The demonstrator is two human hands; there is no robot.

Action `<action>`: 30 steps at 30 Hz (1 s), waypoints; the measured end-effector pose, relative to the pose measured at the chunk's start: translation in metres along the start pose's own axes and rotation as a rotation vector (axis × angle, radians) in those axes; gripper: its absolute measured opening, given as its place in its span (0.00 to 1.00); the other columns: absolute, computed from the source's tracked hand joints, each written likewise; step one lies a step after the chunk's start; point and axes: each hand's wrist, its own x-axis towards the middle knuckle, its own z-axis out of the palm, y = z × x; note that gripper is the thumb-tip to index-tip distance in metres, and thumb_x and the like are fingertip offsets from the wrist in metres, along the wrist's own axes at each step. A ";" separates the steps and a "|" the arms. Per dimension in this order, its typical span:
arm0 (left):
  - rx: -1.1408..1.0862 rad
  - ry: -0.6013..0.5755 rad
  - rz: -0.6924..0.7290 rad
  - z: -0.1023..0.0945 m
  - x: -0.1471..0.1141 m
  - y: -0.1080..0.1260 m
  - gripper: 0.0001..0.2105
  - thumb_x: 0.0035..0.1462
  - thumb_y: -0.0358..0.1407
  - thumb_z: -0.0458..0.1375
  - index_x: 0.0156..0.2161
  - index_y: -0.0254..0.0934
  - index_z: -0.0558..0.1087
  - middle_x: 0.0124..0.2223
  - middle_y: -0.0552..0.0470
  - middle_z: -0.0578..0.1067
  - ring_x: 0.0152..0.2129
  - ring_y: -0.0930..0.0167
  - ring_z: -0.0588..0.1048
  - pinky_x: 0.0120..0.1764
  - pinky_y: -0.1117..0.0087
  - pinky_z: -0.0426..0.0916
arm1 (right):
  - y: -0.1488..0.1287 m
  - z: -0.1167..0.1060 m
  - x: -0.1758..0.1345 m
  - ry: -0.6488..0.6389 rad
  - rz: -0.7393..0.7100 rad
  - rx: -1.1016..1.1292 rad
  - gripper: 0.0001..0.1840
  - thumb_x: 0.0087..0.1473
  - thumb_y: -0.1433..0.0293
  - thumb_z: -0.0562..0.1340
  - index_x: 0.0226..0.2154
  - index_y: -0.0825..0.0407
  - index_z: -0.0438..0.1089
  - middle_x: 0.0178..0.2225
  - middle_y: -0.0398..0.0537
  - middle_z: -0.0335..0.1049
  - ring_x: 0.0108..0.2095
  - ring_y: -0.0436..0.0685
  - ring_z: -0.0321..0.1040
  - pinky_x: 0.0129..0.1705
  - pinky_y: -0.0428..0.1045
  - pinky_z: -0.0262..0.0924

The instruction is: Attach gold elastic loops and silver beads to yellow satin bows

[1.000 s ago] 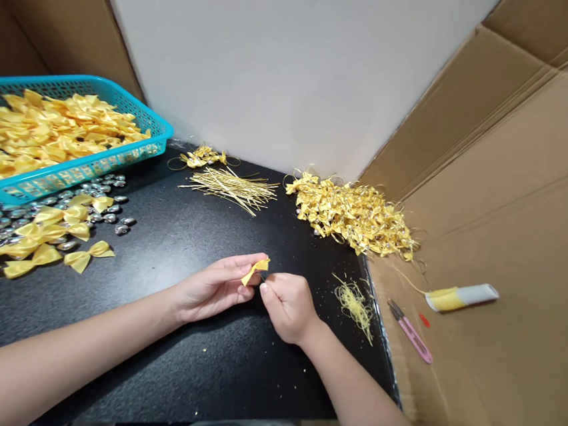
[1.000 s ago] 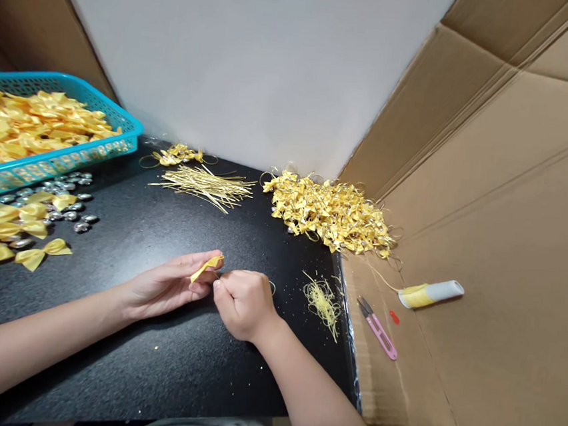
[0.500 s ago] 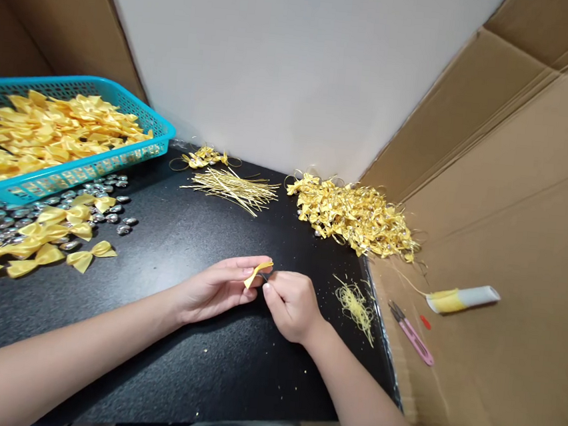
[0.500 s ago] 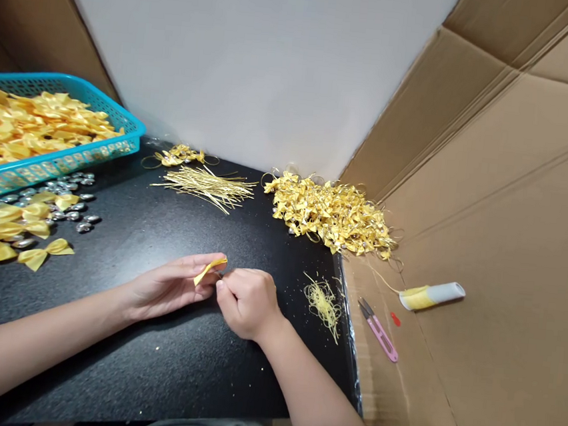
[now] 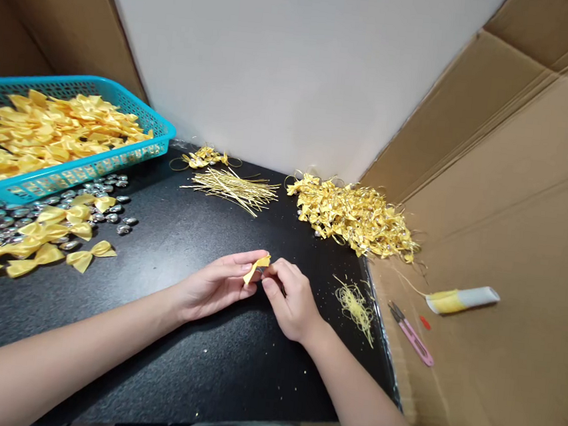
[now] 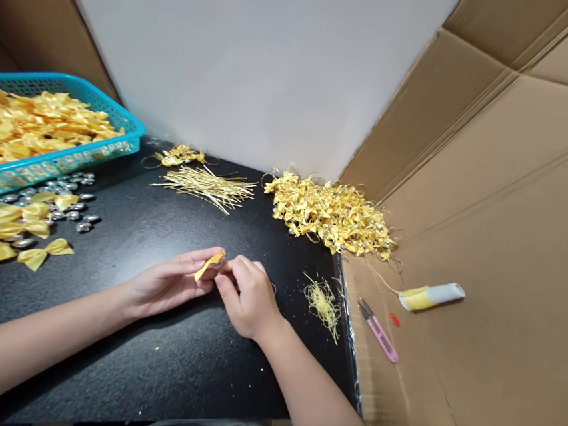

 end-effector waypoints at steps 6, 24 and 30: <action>-0.017 0.030 0.020 0.000 0.000 0.001 0.16 0.41 0.23 0.70 0.40 0.29 0.78 0.35 0.47 0.79 0.28 0.74 0.76 0.30 0.78 0.73 | 0.003 0.002 0.000 0.085 -0.047 -0.028 0.09 0.61 0.74 0.54 0.30 0.52 0.66 0.28 0.47 0.69 0.31 0.53 0.66 0.37 0.49 0.60; -0.020 0.012 0.014 0.001 0.001 0.001 0.18 0.39 0.24 0.72 0.40 0.29 0.79 0.34 0.48 0.79 0.26 0.76 0.75 0.29 0.78 0.72 | 0.002 0.005 0.001 0.203 -0.108 -0.070 0.10 0.60 0.76 0.56 0.31 0.52 0.70 0.27 0.47 0.72 0.28 0.52 0.67 0.32 0.47 0.64; -0.020 0.022 0.013 0.001 0.000 0.001 0.18 0.39 0.23 0.71 0.40 0.29 0.79 0.34 0.48 0.79 0.26 0.75 0.75 0.29 0.78 0.72 | 0.003 0.005 0.001 0.206 -0.116 -0.084 0.10 0.59 0.76 0.56 0.30 0.53 0.70 0.26 0.47 0.70 0.27 0.52 0.65 0.31 0.47 0.62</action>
